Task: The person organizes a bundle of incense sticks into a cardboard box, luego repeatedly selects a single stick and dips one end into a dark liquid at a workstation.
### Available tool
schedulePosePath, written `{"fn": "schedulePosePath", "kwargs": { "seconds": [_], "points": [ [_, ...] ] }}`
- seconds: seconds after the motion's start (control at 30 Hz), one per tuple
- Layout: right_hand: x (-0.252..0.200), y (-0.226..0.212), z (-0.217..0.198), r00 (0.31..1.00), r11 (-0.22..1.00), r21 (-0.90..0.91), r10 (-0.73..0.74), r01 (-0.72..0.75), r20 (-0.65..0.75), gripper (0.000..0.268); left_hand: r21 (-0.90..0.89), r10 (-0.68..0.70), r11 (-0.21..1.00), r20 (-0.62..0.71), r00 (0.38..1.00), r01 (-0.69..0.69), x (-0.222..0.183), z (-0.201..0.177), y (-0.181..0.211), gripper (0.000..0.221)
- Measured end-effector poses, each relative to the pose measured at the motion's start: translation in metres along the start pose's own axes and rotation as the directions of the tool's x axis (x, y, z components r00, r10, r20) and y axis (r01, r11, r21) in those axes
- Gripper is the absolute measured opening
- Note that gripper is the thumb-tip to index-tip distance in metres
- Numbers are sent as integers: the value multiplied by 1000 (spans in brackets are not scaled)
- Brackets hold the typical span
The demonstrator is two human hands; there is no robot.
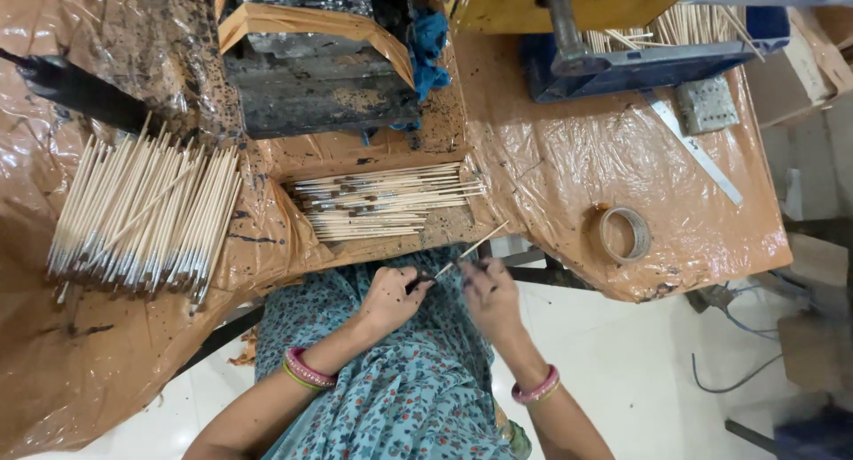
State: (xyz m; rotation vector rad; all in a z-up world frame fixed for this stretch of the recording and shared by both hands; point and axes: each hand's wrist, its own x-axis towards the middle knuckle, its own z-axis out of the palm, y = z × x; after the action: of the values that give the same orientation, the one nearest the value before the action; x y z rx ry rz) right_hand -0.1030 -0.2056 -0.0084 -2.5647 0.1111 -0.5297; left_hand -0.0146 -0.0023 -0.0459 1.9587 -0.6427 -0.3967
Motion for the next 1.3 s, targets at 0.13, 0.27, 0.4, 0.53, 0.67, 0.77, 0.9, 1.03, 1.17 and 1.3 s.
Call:
{"fn": "schedulePosePath", "kwargs": {
  "seconds": [0.13, 0.27, 0.4, 0.53, 0.67, 0.77, 0.9, 1.03, 1.17, 1.3],
  "points": [
    [15, 14, -10, 987, 990, 10, 140, -140, -82, 36, -57, -110, 992, 75, 991, 114, -1, -12, 24, 11],
    [-5, -16, 5, 983, 990, 48, 141, -136, -118, 39, -94, -65, 994, -32, 997, 61, 3, 2, -1, 13],
    [-7, -4, -5, 997, 998, 54, 39, -43, 69, 44, -285, -155, 942, 103, 983, 178, 0, 17, -24, 11],
    [3, 0, -12, 967, 968, 88, 241, -235, -77, 39, -573, -191, 768, 222, 956, 286, 0, 31, -47, 12],
    [-16, -9, -1, 1000, 999, 46, 20, -20, 9, 41, -598, -277, 695, 289, 916, 399, -1, 34, -49, 12],
    [-16, 15, -4, 996, 1000, -6, -8, 9, 86, 43, -587, -221, 738, 256, 941, 333, -5, 38, -51, 11],
    [-14, 7, 2, 971, 962, 162, 231, -219, -57, 38, -626, -245, 686, 280, 928, 370, 2, 34, -45, 10],
    [-14, -14, -3, 984, 985, 58, -169, 165, 57, 46, -490, -283, 786, 256, 924, 376, 0, 11, -23, 13],
    [11, 10, -15, 998, 997, -63, 49, -51, -27, 38, -302, -188, 929, 112, 976, 214, -4, -4, 8, 14],
    [-2, -9, -4, 997, 997, 78, 24, -18, -76, 35, -235, -169, 956, 53, 984, 176, 1, -9, 14, 14]
  ]
}}
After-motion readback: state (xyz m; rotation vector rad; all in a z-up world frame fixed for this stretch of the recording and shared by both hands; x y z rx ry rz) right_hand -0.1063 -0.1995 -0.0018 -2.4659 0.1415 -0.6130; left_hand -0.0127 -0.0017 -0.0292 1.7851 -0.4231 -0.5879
